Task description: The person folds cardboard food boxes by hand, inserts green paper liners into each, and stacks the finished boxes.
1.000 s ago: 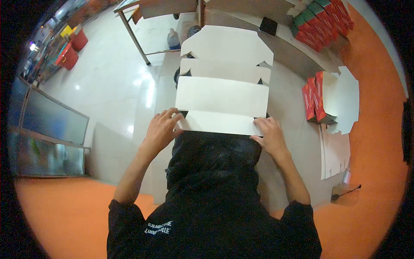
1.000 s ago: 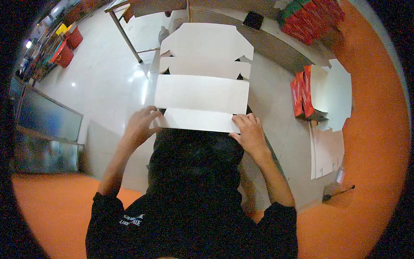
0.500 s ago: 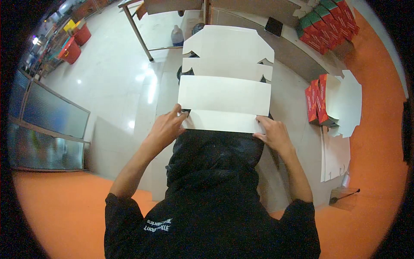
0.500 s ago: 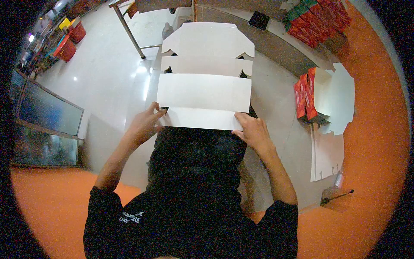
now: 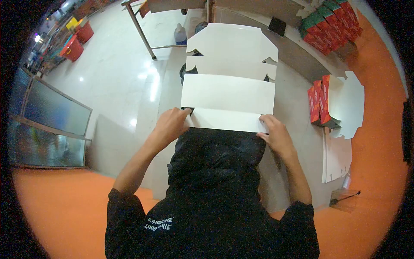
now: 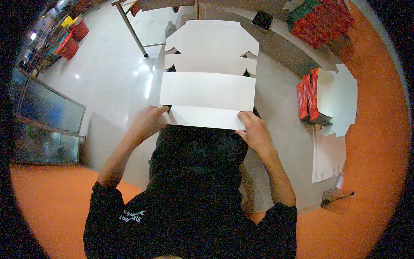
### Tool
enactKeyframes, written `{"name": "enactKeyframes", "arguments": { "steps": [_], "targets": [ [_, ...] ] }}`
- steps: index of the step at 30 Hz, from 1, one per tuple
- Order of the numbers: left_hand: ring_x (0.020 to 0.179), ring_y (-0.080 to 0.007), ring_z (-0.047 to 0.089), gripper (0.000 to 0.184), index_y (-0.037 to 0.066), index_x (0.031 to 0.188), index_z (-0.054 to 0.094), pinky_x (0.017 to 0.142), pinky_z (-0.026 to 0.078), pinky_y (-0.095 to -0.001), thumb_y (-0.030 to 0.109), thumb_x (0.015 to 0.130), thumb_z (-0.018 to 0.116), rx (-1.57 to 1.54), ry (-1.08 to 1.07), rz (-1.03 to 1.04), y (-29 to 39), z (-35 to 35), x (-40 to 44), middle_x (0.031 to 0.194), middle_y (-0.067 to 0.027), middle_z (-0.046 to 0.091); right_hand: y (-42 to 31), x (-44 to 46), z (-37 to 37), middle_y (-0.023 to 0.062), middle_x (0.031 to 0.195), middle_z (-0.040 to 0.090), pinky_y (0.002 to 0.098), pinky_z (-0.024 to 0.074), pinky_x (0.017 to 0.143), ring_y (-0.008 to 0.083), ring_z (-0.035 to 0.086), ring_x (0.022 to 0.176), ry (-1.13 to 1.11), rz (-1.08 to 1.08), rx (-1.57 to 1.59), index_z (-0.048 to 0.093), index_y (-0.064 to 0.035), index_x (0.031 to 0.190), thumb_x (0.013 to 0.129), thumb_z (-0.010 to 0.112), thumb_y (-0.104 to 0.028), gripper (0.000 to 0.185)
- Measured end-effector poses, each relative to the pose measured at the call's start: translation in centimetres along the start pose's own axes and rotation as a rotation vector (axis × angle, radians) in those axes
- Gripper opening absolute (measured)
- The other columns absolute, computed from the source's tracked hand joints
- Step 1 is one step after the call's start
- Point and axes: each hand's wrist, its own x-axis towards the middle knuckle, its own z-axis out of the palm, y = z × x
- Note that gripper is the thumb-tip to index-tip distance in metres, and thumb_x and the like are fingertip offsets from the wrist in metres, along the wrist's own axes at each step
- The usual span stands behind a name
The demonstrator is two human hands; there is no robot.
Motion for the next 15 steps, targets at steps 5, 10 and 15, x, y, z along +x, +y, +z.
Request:
{"name": "enactKeyframes", "arguments": {
  "steps": [5, 10, 15],
  "targets": [
    [0.082, -0.0375, 0.063, 0.038, 0.004, 0.104, 0.062, 0.075, 0.05, -0.0437, 0.012, 0.068, 0.071, -0.046, -0.093, -0.018, -0.6, -0.3, 0.6, 0.083, -0.0201, 0.065, 0.5, -0.1, -0.4, 0.0178, 0.116, 0.056, 0.0416, 0.0467, 0.089, 0.0382, 0.056, 0.102, -0.041, -0.076, -0.012, 0.051, -0.0021, 0.114, 0.067, 0.075, -0.005, 0.053],
    [0.082, -0.0358, 0.063, 0.039, 0.007, 0.108, 0.061, 0.076, 0.05, -0.0431, 0.016, 0.072, 0.07, 0.006, -0.263, 0.056, -1.0, -1.8, 1.1, 0.084, -0.0179, 0.066, 2.0, 0.4, -1.2, 0.0189, 0.114, 0.057, 0.0424, 0.0458, 0.089, 0.0381, 0.055, 0.104, -0.111, -0.149, 0.054, 0.052, -0.0023, 0.112, 0.068, 0.074, -0.006, 0.049],
    [0.081, -0.0346, 0.063, 0.037, 0.008, 0.108, 0.06, 0.075, 0.049, -0.0436, 0.017, 0.074, 0.069, 0.072, -0.319, 0.105, -1.3, -1.9, 1.4, 0.081, -0.0164, 0.066, 1.9, 0.6, -1.6, 0.0187, 0.114, 0.058, 0.0429, 0.0468, 0.087, 0.0384, 0.056, 0.103, -0.161, -0.121, -0.009, 0.052, -0.0034, 0.113, 0.069, 0.074, -0.009, 0.05]
  ]
}}
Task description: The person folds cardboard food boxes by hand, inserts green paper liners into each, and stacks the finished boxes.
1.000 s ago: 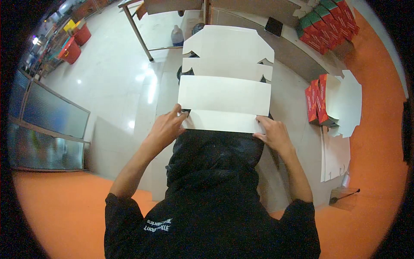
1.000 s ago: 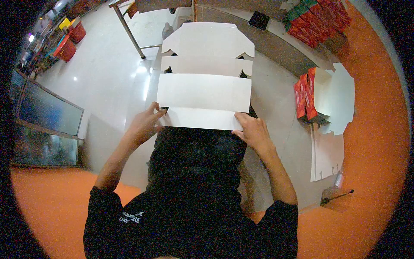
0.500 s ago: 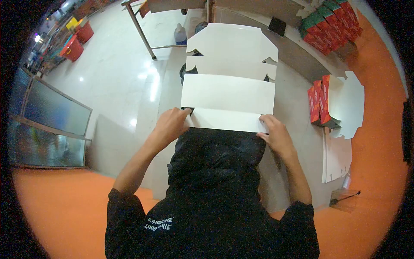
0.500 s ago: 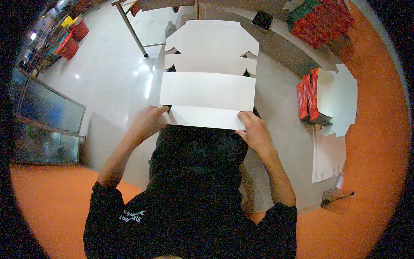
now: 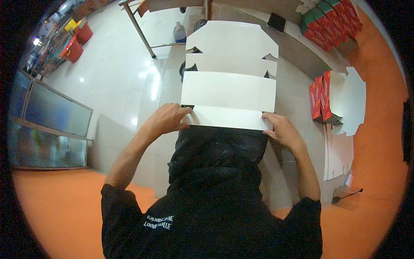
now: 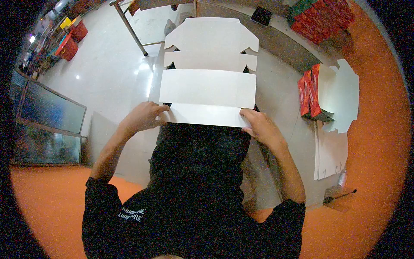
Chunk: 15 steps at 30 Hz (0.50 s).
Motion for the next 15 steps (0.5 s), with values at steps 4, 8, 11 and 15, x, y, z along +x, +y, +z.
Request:
{"name": "enactKeyframes", "arguments": {
  "steps": [4, 8, 11, 15],
  "targets": [
    [0.082, -0.0342, 0.063, 0.038, 0.008, 0.108, 0.06, 0.076, 0.049, -0.0431, 0.018, 0.072, 0.07, -0.004, 0.031, -0.032, 0.1, 0.2, -0.2, 0.082, -0.0155, 0.066, -2.0, -0.1, -0.3, 0.0157, 0.111, 0.06, 0.0419, 0.0482, 0.083, 0.0375, 0.059, 0.098, 0.05, 0.065, -0.125, 0.054, -0.0056, 0.113, 0.07, 0.074, -0.014, 0.048],
    [0.084, -0.0338, 0.063, 0.039, 0.007, 0.106, 0.062, 0.076, 0.05, -0.042, 0.017, 0.07, 0.071, -0.058, 0.077, -0.08, 0.4, 0.3, -0.1, 0.085, -0.0153, 0.066, -6.0, 1.0, -0.7, 0.0158, 0.103, 0.06, 0.0419, 0.051, 0.077, 0.032, 0.062, 0.091, 0.115, 0.178, -0.208, 0.054, -0.0061, 0.112, 0.079, 0.068, -0.025, 0.04],
    [0.084, -0.0338, 0.063, 0.039, 0.007, 0.105, 0.063, 0.076, 0.05, -0.0415, 0.017, 0.068, 0.073, -0.082, 0.177, -0.118, 0.9, 1.4, -0.5, 0.087, -0.0158, 0.066, -8.8, 4.8, 2.8, 0.0141, 0.091, 0.061, 0.0422, 0.0505, 0.073, 0.0303, 0.063, 0.085, 0.169, -0.01, 0.177, 0.058, -0.0052, 0.1, 0.082, 0.064, -0.029, 0.03],
    [0.085, -0.0343, 0.062, 0.043, 0.009, 0.107, 0.062, 0.076, 0.049, -0.0417, 0.017, 0.067, 0.075, -0.128, 0.219, -0.138, 0.9, 1.7, -0.9, 0.088, -0.0161, 0.065, -11.4, 10.5, 7.5, 0.013, 0.083, 0.064, 0.0421, 0.0496, 0.07, 0.0309, 0.063, 0.08, 0.213, 0.028, 0.224, 0.062, -0.0057, 0.091, 0.08, 0.065, -0.024, 0.022]
  ]
}}
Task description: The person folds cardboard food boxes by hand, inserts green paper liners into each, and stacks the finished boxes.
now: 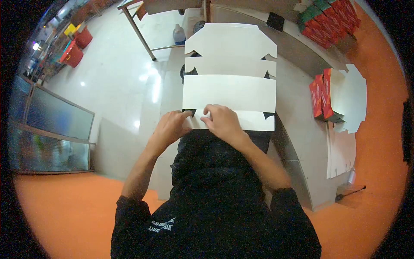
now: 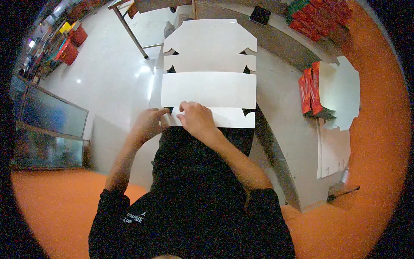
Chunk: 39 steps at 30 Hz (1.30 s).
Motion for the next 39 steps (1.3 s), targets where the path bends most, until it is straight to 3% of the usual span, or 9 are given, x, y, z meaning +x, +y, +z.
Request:
{"name": "enactKeyframes", "arguments": {
  "steps": [2, 6, 9, 12, 15, 18, 27, 32, 39],
  "targets": [
    [0.086, -0.0343, 0.062, 0.045, 0.009, 0.109, 0.061, 0.076, 0.049, -0.0418, 0.018, 0.067, 0.075, -0.021, -0.008, -0.017, 0.1, -0.1, -0.1, 0.089, -0.0161, 0.064, 0.3, 1.0, 1.7, 0.0112, 0.078, 0.066, 0.0387, 0.0499, 0.069, 0.028, 0.064, 0.077, 0.036, 0.065, -0.017, 0.064, -0.0064, 0.086, 0.076, 0.068, -0.024, 0.021],
    [0.086, -0.0343, 0.06, 0.054, 0.009, 0.115, 0.058, 0.077, 0.049, -0.0408, 0.015, 0.065, 0.077, -0.062, 0.055, -0.042, 0.4, 0.6, -0.7, 0.09, -0.0156, 0.062, 0.2, 1.5, 1.0, 0.0152, 0.081, 0.066, 0.0448, 0.05, 0.073, 0.0345, 0.063, 0.08, -0.064, 0.206, 0.092, 0.064, -0.0068, 0.082, 0.073, 0.068, -0.022, 0.019],
    [0.082, -0.029, 0.063, 0.056, 0.008, 0.116, 0.056, 0.071, 0.051, -0.038, 0.012, 0.065, 0.079, -0.285, 0.179, -0.112, 1.2, 1.5, -1.9, 0.089, -0.0152, 0.062, 0.3, 1.7, 1.3, 0.0154, 0.08, 0.066, 0.0446, 0.0503, 0.073, 0.0341, 0.064, 0.081, -0.055, 0.213, 0.064, 0.064, -0.0071, 0.081, 0.072, 0.069, -0.022, 0.019],
    [0.079, -0.0228, 0.065, 0.056, 0.003, 0.116, 0.053, 0.066, 0.052, -0.0337, 0.009, 0.067, 0.08, -0.928, 0.417, -0.38, 1.6, 3.8, -2.2, 0.089, -0.0128, 0.062, 0.0, 1.9, 1.1, 0.0157, 0.08, 0.066, 0.0444, 0.0503, 0.073, 0.0337, 0.064, 0.08, -0.055, 0.209, 0.066, 0.064, -0.0066, 0.081, 0.072, 0.069, -0.022, 0.018],
    [0.075, -0.0193, 0.064, 0.045, -0.004, 0.104, 0.055, 0.068, 0.051, -0.0324, 0.009, 0.067, 0.078, -1.007, 0.562, -0.447, 1.2, 7.1, -1.0, 0.085, -0.0128, 0.064, 0.0, 1.8, 1.1, 0.016, 0.079, 0.066, 0.0437, 0.0504, 0.073, 0.0336, 0.064, 0.079, -0.037, 0.217, 0.102, 0.064, -0.006, 0.08, 0.071, 0.069, -0.021, 0.018],
    [0.076, -0.0192, 0.064, 0.038, -0.006, 0.095, 0.055, 0.07, 0.051, -0.0317, 0.009, 0.067, 0.076, -0.858, 0.492, -0.459, 0.7, 7.7, -0.5, 0.084, -0.0137, 0.065, 0.4, 1.3, 1.4, 0.0158, 0.078, 0.066, 0.043, 0.0505, 0.072, 0.0336, 0.064, 0.078, -0.006, 0.213, 0.142, 0.064, -0.0053, 0.079, 0.071, 0.068, -0.019, 0.017],
    [0.087, -0.0186, 0.062, 0.041, -0.006, 0.103, 0.054, 0.075, 0.05, -0.0299, 0.006, 0.07, 0.074, -0.936, 0.585, -0.375, 1.5, 8.4, -0.7, 0.092, -0.0141, 0.064, 0.7, 1.2, 1.0, 0.016, 0.08, 0.066, 0.0429, 0.0504, 0.075, 0.0339, 0.064, 0.08, -0.028, 0.143, 0.208, 0.064, -0.004, 0.085, 0.071, 0.067, -0.014, 0.017],
    [0.082, -0.0206, 0.065, 0.041, -0.006, 0.099, 0.057, 0.073, 0.051, -0.0322, 0.012, 0.067, 0.076, -0.857, 0.583, -0.371, 0.9, 8.4, -0.6, 0.088, -0.0165, 0.066, 0.9, 1.2, 0.9, 0.017, 0.084, 0.067, 0.0433, 0.0506, 0.076, 0.0344, 0.064, 0.083, -0.066, 0.07, 0.15, 0.063, -0.0038, 0.091, 0.073, 0.066, -0.013, 0.021],
    [0.079, -0.023, 0.065, 0.037, -0.004, 0.094, 0.055, 0.071, 0.051, -0.0329, 0.011, 0.068, 0.076, -0.754, 0.574, -0.414, 2.0, 7.4, -0.3, 0.086, -0.0178, 0.066, 1.0, 1.7, 1.3, 0.0153, 0.079, 0.066, 0.0426, 0.0507, 0.073, 0.0326, 0.064, 0.079, -0.045, 0.162, 0.105, 0.064, -0.0058, 0.084, 0.068, 0.067, -0.016, 0.019]
  ]
}}
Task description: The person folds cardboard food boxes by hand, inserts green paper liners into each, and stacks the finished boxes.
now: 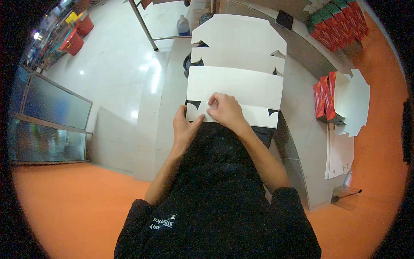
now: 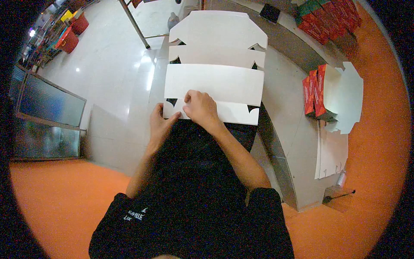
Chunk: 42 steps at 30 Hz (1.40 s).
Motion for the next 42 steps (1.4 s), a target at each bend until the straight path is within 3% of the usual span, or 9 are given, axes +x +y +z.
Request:
{"name": "enactKeyframes", "arguments": {
  "steps": [3, 9, 13, 20, 23, 26, 29, 34, 42],
  "targets": [
    [0.076, -0.0209, 0.062, 0.034, -0.001, 0.091, 0.051, 0.066, 0.049, -0.0331, 0.008, 0.068, 0.075, -0.036, 0.057, 0.041, 0.9, 0.7, -0.6, 0.085, -0.0144, 0.062, 0.4, 0.4, 0.5, 0.0125, 0.071, 0.065, 0.0392, 0.0509, 0.066, 0.0289, 0.064, 0.072, 0.052, 0.013, -0.065, 0.063, -0.0062, 0.077, 0.065, 0.07, -0.017, 0.018],
    [0.079, -0.0387, 0.053, 0.021, -0.002, 0.085, 0.045, 0.069, 0.044, -0.0433, -0.002, 0.071, 0.061, 0.182, 0.133, 0.194, 2.3, 2.7, -1.8, 0.08, -0.0197, 0.051, 0.5, 1.0, 0.6, 0.0123, 0.071, 0.065, 0.0403, 0.0508, 0.066, 0.0315, 0.064, 0.073, 0.078, 0.048, -0.1, 0.063, -0.0071, 0.071, 0.064, 0.068, -0.014, 0.011],
    [0.076, -0.0406, 0.048, 0.012, 0.0, 0.085, 0.045, 0.066, 0.04, -0.0479, -0.001, 0.077, 0.054, 0.355, 0.191, 0.521, 1.4, 5.0, -1.9, 0.08, -0.0192, 0.045, 1.6, 1.2, 0.8, 0.012, 0.069, 0.065, 0.0371, 0.0513, 0.064, 0.0291, 0.065, 0.068, 0.084, 0.018, -0.046, 0.064, -0.0061, 0.07, 0.064, 0.068, -0.013, 0.01],
    [0.082, -0.0362, 0.051, 0.022, 0.003, 0.093, 0.053, 0.068, 0.042, -0.0451, -0.001, 0.072, 0.057, 0.445, 0.192, 0.6, 1.2, 4.4, -2.7, 0.09, -0.0159, 0.052, 2.2, 0.9, 0.0, 0.0177, 0.067, 0.064, 0.039, 0.052, 0.064, 0.0319, 0.065, 0.064, 0.049, -0.094, 0.193, 0.065, -0.0026, 0.071, 0.071, 0.066, -0.017, 0.014],
    [0.084, -0.0342, 0.052, 0.026, 0.004, 0.096, 0.057, 0.069, 0.042, -0.0429, 0.0, 0.07, 0.059, 0.465, 0.16, 0.603, 1.1, 3.9, -2.7, 0.092, -0.0144, 0.054, 1.9, 0.2, -1.4, 0.0098, 0.069, 0.064, 0.0292, 0.0508, 0.056, 0.0171, 0.063, 0.059, -0.151, 0.132, 0.459, 0.066, 0.0013, 0.082, 0.082, 0.064, -0.018, 0.019],
    [0.085, -0.0324, 0.053, 0.027, 0.004, 0.097, 0.059, 0.07, 0.042, -0.0404, 0.001, 0.07, 0.06, 0.492, 0.139, 0.652, 1.2, 3.5, -2.5, 0.093, -0.0136, 0.054, 2.2, -0.6, -1.8, 0.0075, 0.077, 0.063, 0.028, 0.0507, 0.057, 0.0132, 0.061, 0.063, -0.182, 0.396, 0.622, 0.064, 0.0035, 0.096, 0.091, 0.056, -0.024, 0.029],
    [0.086, -0.0304, 0.053, 0.029, 0.003, 0.099, 0.059, 0.07, 0.041, -0.0391, 0.001, 0.07, 0.06, 0.517, 0.136, 0.733, 0.9, 3.9, -2.2, 0.093, -0.0132, 0.054, 3.7, -2.3, -0.4, 0.0052, 0.081, 0.062, 0.0272, 0.05, 0.062, 0.0107, 0.058, 0.07, -0.283, 0.111, 0.461, 0.062, 0.0038, 0.104, 0.094, 0.052, -0.025, 0.032],
    [0.089, -0.0302, 0.053, 0.029, 0.001, 0.1, 0.058, 0.073, 0.042, -0.0394, 0.001, 0.07, 0.061, 0.503, 0.119, 0.816, 0.6, 4.2, -1.7, 0.094, -0.0136, 0.054, 4.7, -2.9, 0.6, 0.0076, 0.074, 0.064, 0.0297, 0.0435, 0.063, 0.0115, 0.051, 0.067, -0.179, 0.15, 0.67, 0.064, 0.0042, 0.095, 0.091, 0.054, -0.025, 0.031],
    [0.117, -0.0379, 0.049, 0.035, -0.003, 0.103, 0.055, 0.093, 0.044, -0.0414, -0.004, 0.069, 0.063, 0.073, -0.137, 0.51, 2.3, 1.3, -3.0, 0.102, -0.0182, 0.052, 2.8, -2.5, 1.7, 0.0136, 0.076, 0.065, 0.0309, 0.0488, 0.067, 0.0175, 0.062, 0.07, -0.024, 0.025, 0.513, 0.064, 0.0025, 0.095, 0.084, 0.061, -0.029, 0.033]
  ]
}}
